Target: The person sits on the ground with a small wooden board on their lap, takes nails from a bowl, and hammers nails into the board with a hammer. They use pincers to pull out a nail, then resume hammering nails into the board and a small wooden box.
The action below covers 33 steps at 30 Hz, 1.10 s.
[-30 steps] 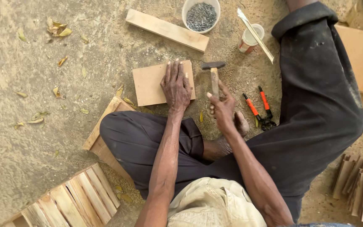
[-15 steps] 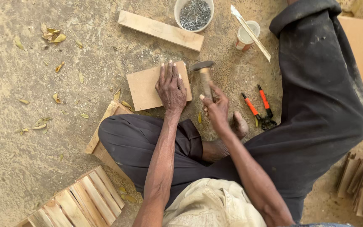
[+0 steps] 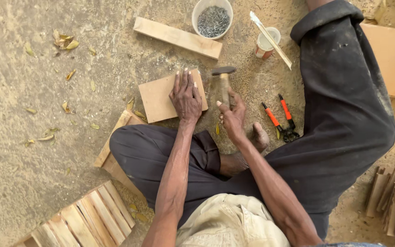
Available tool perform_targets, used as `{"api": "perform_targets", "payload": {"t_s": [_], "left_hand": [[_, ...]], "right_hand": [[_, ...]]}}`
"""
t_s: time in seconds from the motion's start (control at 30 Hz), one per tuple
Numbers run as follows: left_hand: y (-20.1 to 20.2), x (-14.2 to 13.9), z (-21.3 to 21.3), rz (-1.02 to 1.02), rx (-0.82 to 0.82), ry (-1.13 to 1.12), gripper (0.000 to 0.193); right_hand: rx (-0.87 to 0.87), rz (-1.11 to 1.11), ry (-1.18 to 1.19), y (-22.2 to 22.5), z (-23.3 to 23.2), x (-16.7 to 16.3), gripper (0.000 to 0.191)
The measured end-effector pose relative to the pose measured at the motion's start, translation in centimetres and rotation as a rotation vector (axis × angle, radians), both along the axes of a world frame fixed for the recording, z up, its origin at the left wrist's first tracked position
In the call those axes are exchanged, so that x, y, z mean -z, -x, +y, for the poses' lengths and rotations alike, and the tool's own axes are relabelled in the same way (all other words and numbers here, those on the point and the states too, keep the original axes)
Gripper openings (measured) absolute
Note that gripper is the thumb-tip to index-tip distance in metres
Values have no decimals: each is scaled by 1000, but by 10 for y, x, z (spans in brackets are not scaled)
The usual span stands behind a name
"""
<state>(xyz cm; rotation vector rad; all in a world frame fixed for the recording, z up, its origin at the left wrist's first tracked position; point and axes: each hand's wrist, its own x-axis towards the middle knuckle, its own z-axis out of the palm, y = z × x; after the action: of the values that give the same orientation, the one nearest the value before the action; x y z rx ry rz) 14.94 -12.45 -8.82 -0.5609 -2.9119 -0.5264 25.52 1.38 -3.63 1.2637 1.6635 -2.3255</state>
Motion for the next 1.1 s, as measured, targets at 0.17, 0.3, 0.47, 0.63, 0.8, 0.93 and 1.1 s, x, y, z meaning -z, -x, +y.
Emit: {"api": "perform_targets", "payload": {"t_s": [0.17, 0.3, 0.47, 0.63, 0.8, 0.93, 1.1], "left_hand": [[7, -6, -20, -77, 181, 83, 97], [12, -26, -45, -222, 410, 123, 148], [19, -59, -38, -303, 414, 338, 148], [-8, -109, -62, -96, 408, 50, 148], [-34, -142, -93, 12, 521, -412, 159], [-44, -139, -106, 29, 460, -497, 157], [-40, -132, -133, -50, 415, -586, 155]], "right_hand": [[-144, -8, -59, -15, 10, -3, 62], [-20, 43, -86, -34, 17, -5, 65], [-59, 72, -58, -43, 16, -8, 65], [-86, 4, -160, -50, 11, -7, 67], [-127, 48, -285, -52, -6, -19, 66], [-175, 100, -471, -60, -27, -51, 77], [-351, 254, -991, -67, -35, -112, 73]]}}
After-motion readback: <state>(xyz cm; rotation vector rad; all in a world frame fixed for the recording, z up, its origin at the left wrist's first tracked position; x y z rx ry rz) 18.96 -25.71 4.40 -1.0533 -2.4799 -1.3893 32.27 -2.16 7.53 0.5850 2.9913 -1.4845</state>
